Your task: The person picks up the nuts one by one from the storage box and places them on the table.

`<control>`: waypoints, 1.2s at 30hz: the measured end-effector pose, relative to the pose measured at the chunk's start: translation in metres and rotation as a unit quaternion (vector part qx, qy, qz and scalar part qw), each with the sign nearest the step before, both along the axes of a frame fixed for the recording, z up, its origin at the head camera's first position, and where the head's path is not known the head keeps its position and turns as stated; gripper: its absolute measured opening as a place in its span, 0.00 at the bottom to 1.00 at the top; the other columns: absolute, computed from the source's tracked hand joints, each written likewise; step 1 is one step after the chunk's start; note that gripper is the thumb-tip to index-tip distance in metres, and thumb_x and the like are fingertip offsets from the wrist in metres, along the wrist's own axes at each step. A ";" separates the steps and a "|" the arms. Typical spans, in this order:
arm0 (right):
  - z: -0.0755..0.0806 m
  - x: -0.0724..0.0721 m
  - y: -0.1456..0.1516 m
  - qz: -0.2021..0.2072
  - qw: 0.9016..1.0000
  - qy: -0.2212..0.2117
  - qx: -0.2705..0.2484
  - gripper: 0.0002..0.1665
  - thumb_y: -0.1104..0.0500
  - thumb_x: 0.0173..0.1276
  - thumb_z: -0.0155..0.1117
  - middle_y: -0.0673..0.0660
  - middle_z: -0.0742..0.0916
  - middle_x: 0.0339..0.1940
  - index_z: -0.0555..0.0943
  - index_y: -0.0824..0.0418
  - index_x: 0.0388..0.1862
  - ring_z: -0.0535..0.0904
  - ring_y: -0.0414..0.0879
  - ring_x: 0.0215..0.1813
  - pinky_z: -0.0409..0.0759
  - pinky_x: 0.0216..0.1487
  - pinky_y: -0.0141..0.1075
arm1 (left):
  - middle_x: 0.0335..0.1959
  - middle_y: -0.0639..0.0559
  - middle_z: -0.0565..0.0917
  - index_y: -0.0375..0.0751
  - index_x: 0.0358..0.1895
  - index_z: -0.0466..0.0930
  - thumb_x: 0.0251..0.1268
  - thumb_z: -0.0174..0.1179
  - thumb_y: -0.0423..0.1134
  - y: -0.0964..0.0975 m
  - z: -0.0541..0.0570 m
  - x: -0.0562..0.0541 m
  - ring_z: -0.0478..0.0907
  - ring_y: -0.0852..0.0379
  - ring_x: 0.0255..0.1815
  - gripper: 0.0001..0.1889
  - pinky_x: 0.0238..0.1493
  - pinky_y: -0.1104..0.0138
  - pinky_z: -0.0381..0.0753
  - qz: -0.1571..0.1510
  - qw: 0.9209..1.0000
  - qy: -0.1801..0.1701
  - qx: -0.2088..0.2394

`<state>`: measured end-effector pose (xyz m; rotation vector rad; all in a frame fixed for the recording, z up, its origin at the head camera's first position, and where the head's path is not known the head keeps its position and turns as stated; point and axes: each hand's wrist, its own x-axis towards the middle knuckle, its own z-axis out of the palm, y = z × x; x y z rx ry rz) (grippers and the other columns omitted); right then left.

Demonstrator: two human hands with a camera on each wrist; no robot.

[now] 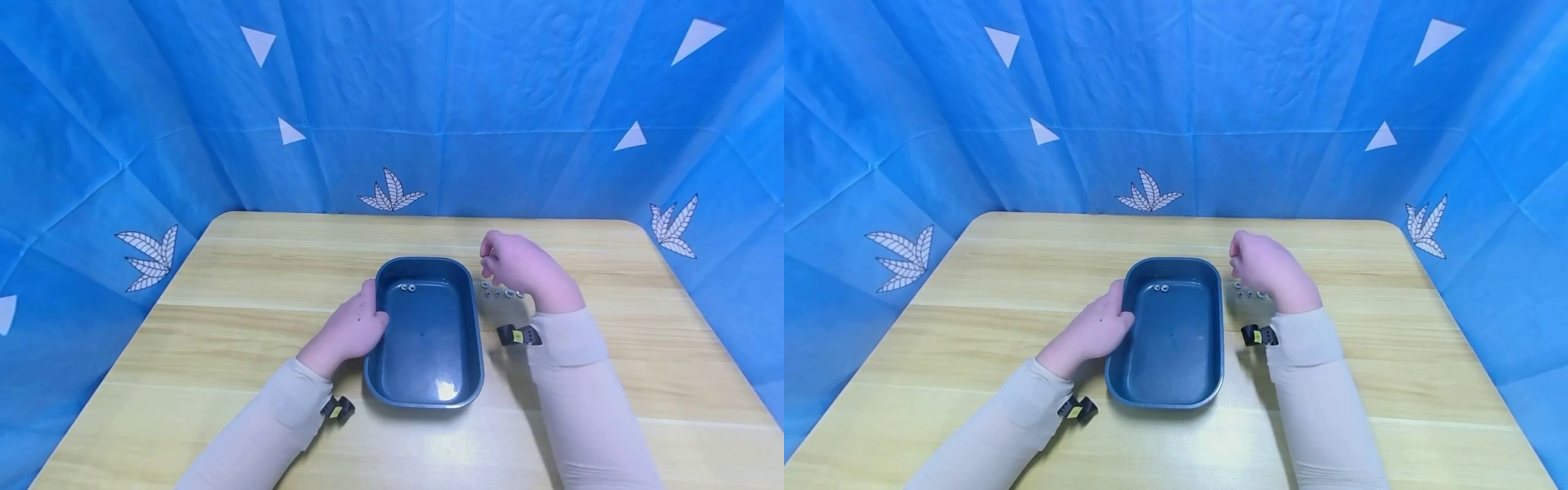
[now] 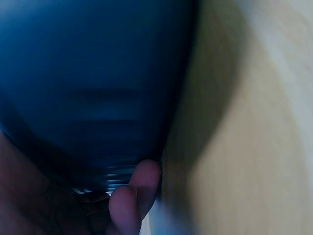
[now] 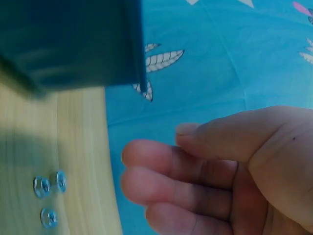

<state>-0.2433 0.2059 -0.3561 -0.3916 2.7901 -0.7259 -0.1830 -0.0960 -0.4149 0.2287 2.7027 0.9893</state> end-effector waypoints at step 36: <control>-0.049 -0.024 0.025 -0.004 0.997 -0.067 0.025 0.08 0.69 0.63 0.60 0.55 0.84 0.35 0.83 0.59 0.37 0.76 0.50 0.36 0.74 0.41 0.45 | 0.72 0.40 0.69 0.35 0.79 0.47 0.76 0.47 0.42 -0.001 -0.002 0.000 0.74 0.45 0.57 0.34 0.56 0.51 0.76 -0.001 1.000 0.002 0.003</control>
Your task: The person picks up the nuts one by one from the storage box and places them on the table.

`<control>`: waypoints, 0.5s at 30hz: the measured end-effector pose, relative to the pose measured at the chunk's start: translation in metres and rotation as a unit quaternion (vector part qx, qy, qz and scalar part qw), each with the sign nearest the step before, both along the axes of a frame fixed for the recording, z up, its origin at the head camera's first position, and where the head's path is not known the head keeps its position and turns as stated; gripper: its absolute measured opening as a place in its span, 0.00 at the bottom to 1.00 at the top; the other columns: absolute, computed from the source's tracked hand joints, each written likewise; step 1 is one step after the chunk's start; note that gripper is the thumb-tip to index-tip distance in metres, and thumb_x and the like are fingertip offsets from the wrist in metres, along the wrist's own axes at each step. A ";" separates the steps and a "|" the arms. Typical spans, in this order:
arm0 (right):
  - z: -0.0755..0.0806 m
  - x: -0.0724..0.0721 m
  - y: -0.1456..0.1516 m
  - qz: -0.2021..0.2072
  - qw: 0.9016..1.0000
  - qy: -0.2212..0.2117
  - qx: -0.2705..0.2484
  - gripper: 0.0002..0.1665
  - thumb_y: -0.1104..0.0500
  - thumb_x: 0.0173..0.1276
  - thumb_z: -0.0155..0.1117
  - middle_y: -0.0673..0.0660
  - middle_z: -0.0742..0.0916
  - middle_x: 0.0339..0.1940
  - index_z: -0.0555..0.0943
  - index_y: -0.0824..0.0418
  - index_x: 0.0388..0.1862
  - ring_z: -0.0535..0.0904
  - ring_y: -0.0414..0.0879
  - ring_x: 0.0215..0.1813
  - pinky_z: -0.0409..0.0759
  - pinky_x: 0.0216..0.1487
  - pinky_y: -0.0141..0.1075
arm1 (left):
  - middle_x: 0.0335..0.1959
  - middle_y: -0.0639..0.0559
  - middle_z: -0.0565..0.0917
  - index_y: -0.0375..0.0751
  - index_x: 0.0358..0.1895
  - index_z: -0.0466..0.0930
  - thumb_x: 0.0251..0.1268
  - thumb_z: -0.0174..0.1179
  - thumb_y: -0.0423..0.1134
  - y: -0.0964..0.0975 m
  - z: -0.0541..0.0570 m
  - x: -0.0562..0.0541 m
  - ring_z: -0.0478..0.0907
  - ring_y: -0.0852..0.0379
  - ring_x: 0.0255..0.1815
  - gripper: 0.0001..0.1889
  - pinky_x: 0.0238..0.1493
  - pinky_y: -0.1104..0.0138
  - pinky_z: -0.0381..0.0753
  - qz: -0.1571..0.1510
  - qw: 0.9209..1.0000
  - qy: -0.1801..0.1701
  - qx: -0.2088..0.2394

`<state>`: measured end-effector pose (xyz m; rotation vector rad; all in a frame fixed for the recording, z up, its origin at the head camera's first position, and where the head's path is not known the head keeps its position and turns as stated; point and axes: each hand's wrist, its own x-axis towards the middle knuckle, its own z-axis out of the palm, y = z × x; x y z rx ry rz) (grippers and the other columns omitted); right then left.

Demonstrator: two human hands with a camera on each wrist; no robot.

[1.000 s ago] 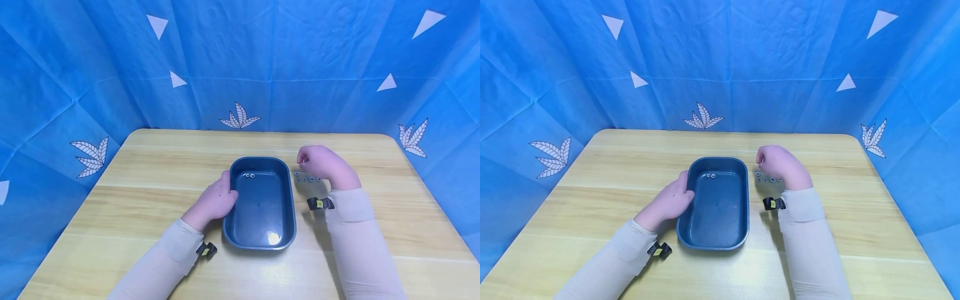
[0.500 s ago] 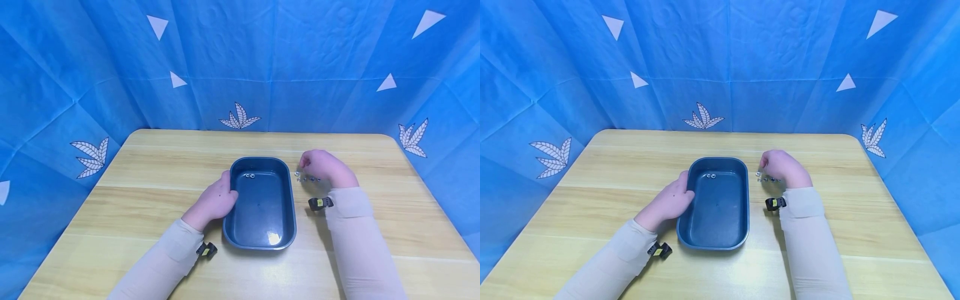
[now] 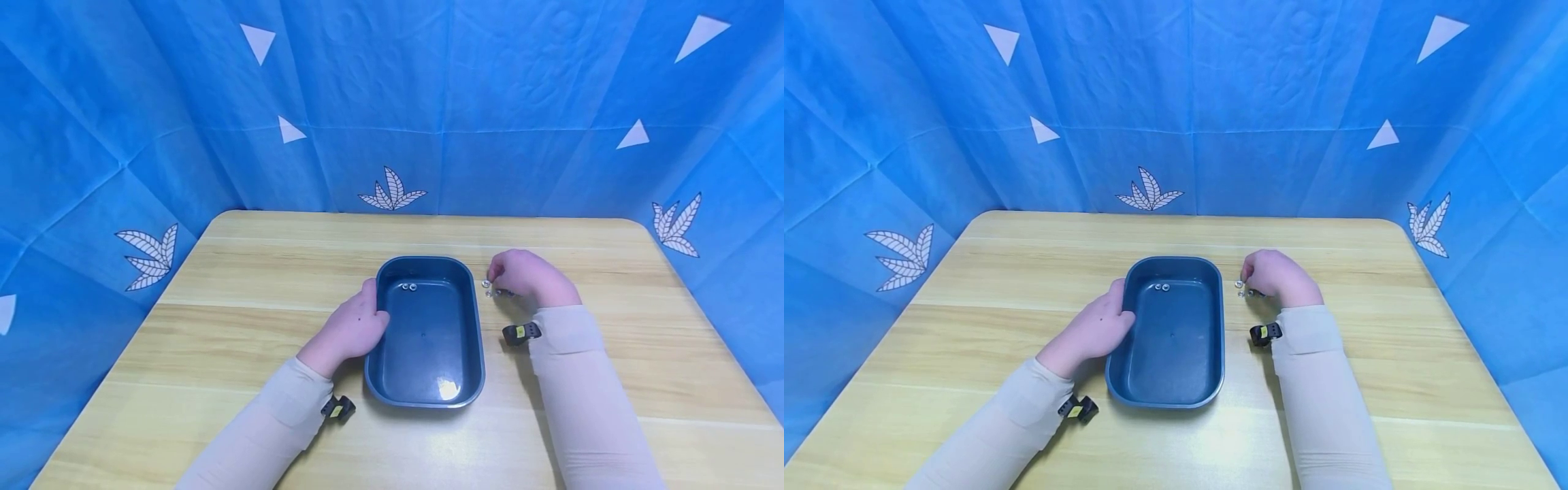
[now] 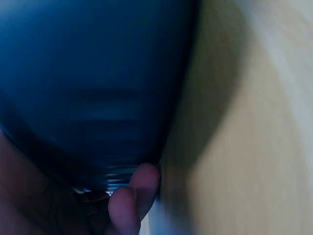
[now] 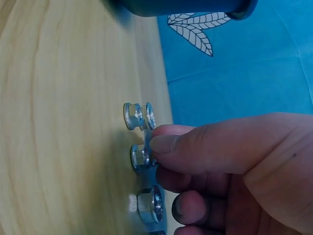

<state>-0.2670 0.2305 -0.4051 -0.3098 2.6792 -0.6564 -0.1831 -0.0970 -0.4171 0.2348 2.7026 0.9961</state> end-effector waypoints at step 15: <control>-0.002 0.000 0.003 -0.016 1.000 -0.007 -0.014 0.10 0.70 0.63 0.58 0.56 0.85 0.37 0.83 0.60 0.40 0.77 0.52 0.40 0.76 0.42 0.45 | 0.69 0.39 0.70 0.34 0.78 0.47 0.75 0.46 0.42 0.000 0.000 -0.001 0.74 0.44 0.55 0.34 0.52 0.53 0.76 -0.005 1.000 0.000 0.002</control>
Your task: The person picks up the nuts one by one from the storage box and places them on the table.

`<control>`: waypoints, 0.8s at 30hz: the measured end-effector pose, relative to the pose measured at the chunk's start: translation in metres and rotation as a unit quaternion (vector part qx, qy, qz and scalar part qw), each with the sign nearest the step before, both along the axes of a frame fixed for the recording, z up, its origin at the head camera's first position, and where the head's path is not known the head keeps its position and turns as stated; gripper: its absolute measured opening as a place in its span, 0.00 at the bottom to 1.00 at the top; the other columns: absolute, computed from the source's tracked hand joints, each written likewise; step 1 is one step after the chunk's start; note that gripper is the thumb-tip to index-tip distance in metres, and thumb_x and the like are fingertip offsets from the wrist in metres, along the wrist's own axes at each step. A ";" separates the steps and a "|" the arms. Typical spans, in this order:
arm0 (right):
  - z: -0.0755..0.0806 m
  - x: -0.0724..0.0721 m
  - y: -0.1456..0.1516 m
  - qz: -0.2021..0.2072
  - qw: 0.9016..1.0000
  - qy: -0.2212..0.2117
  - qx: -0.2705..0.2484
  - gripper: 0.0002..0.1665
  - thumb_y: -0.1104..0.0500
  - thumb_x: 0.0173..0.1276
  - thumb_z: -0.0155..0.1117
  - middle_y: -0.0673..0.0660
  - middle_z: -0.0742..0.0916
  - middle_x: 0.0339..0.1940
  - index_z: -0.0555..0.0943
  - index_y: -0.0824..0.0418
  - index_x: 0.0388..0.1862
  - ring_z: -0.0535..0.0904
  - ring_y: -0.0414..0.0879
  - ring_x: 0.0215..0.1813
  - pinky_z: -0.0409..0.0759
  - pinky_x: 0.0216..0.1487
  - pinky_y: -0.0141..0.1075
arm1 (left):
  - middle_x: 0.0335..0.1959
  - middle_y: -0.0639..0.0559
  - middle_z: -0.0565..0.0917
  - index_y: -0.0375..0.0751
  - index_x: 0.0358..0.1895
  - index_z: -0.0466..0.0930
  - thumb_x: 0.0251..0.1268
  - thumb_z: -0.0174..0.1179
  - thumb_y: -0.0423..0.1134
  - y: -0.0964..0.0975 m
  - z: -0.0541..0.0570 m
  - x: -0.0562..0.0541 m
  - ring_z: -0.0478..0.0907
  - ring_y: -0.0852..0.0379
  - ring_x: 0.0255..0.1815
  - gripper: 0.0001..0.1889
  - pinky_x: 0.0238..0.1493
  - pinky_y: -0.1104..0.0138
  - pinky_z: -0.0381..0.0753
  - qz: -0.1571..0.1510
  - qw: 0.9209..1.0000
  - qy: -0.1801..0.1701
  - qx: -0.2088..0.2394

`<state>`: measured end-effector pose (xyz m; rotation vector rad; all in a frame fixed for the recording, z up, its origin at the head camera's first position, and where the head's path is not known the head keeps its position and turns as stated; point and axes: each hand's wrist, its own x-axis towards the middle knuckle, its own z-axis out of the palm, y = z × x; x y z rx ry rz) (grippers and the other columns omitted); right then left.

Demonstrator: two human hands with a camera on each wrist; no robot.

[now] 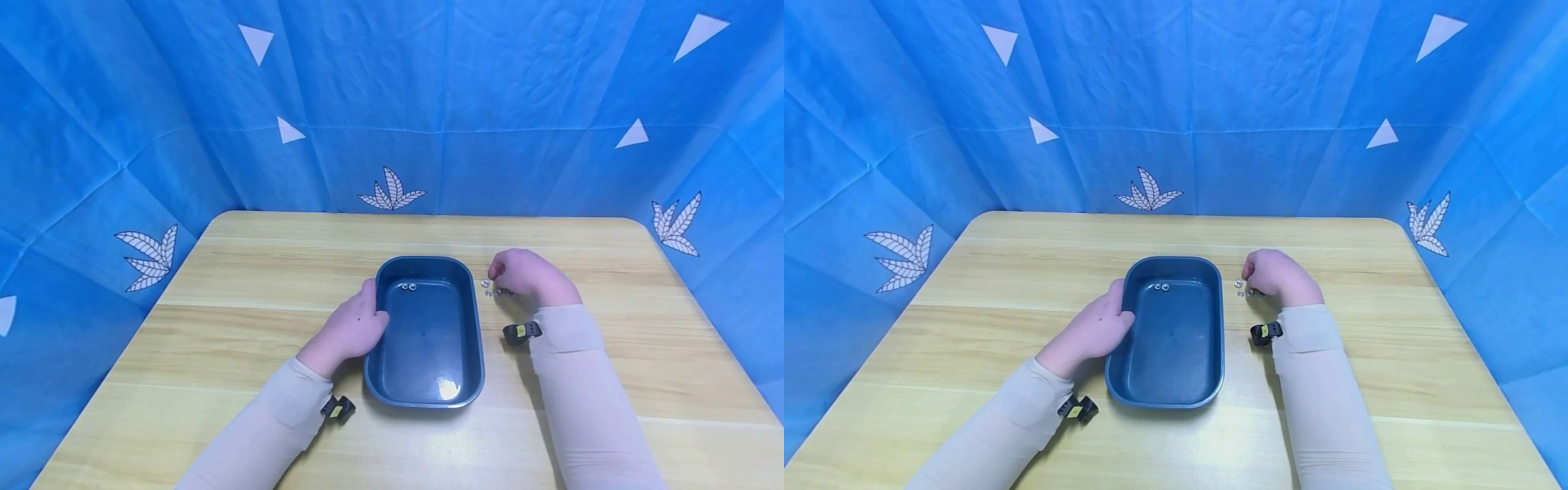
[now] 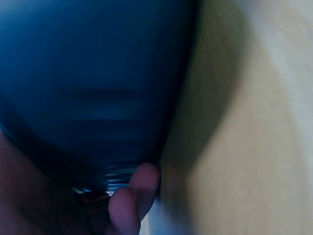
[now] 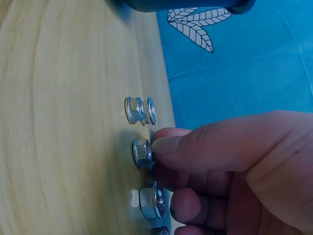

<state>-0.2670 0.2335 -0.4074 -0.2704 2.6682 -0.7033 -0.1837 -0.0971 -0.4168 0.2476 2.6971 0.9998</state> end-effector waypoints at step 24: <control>0.003 0.000 -0.010 0.015 0.999 0.025 0.039 0.17 0.73 0.55 0.53 0.56 0.86 0.37 0.86 0.60 0.35 0.77 0.54 0.40 0.76 0.43 0.46 | 0.71 0.39 0.69 0.35 0.79 0.46 0.75 0.46 0.42 0.001 0.001 -0.001 0.74 0.44 0.57 0.35 0.57 0.51 0.75 0.001 1.000 -0.006 -0.003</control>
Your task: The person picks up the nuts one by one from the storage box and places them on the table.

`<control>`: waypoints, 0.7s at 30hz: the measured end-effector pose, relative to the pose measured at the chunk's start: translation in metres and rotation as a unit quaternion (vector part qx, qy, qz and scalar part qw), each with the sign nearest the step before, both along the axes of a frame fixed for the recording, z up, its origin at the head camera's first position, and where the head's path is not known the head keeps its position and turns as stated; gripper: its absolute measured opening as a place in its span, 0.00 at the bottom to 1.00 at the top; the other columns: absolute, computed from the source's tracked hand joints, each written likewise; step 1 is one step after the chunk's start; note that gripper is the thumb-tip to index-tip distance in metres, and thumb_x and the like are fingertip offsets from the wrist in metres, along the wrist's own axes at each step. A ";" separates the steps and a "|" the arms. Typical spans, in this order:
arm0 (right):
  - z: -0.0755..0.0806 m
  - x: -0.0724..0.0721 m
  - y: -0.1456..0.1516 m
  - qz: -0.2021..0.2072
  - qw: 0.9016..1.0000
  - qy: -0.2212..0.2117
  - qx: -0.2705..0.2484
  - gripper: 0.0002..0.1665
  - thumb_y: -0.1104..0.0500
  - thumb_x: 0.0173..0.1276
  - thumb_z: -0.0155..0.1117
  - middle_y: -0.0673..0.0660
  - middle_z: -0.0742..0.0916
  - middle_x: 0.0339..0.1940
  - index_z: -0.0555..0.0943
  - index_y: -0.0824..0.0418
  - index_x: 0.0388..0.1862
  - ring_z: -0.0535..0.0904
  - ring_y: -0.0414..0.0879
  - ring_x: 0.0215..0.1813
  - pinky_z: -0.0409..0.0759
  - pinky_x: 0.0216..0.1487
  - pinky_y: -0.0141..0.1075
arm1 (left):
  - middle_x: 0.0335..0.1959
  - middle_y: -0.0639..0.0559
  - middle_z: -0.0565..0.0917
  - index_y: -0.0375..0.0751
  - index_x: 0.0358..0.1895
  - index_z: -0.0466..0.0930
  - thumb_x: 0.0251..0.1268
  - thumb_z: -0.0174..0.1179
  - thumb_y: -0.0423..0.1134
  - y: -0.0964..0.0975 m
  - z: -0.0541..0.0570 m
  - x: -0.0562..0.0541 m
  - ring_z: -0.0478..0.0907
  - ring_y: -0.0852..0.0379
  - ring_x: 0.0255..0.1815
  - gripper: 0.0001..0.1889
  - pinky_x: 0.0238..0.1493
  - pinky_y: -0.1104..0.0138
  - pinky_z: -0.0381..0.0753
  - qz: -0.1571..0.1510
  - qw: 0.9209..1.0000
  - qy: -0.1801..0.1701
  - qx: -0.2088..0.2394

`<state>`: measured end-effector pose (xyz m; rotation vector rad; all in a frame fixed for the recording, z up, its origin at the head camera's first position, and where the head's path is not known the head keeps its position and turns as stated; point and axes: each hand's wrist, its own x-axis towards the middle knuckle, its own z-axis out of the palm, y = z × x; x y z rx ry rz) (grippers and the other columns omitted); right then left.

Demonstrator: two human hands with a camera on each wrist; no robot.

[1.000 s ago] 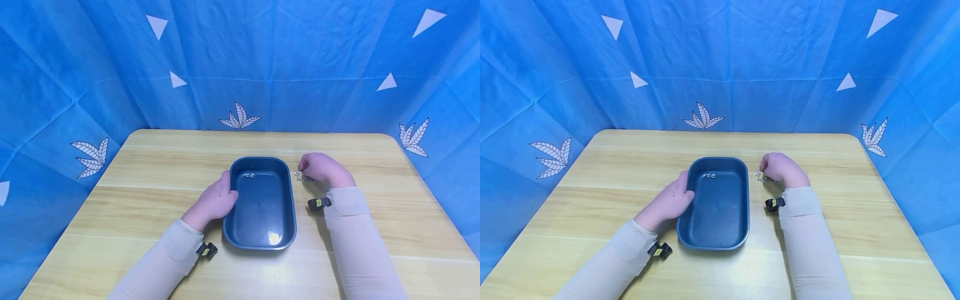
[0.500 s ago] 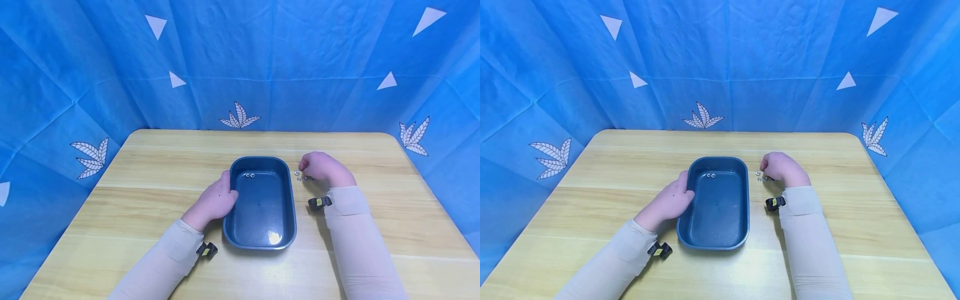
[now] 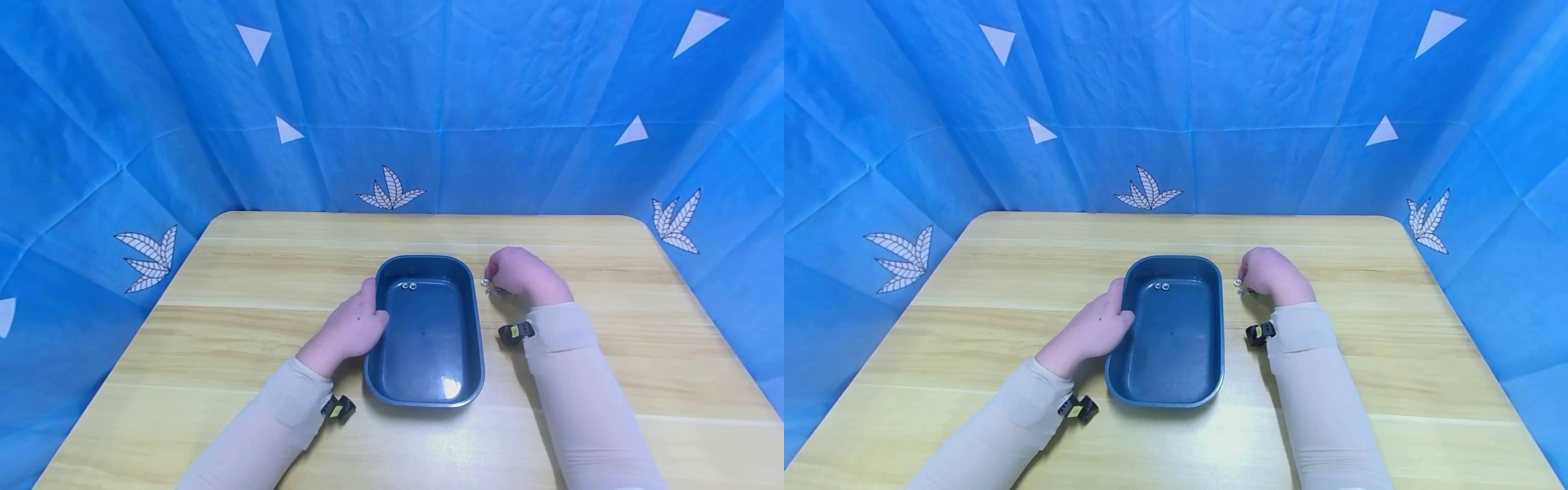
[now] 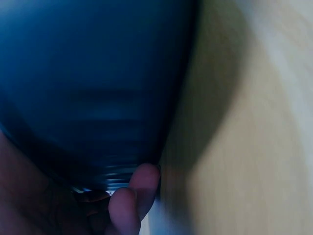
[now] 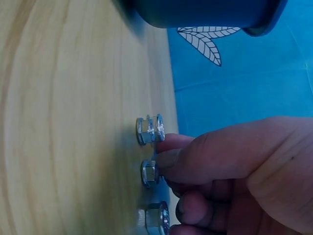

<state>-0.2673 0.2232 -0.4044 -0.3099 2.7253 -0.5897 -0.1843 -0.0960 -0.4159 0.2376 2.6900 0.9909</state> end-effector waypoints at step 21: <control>0.009 0.005 0.002 -0.016 1.000 -0.013 -0.007 0.17 0.71 0.62 0.56 0.57 0.86 0.44 0.86 0.60 0.45 0.79 0.56 0.47 0.77 0.50 0.53 | 0.73 0.40 0.67 0.36 0.79 0.46 0.76 0.46 0.43 -0.001 0.001 0.001 0.73 0.44 0.59 0.34 0.57 0.51 0.75 0.001 1.000 -0.004 0.006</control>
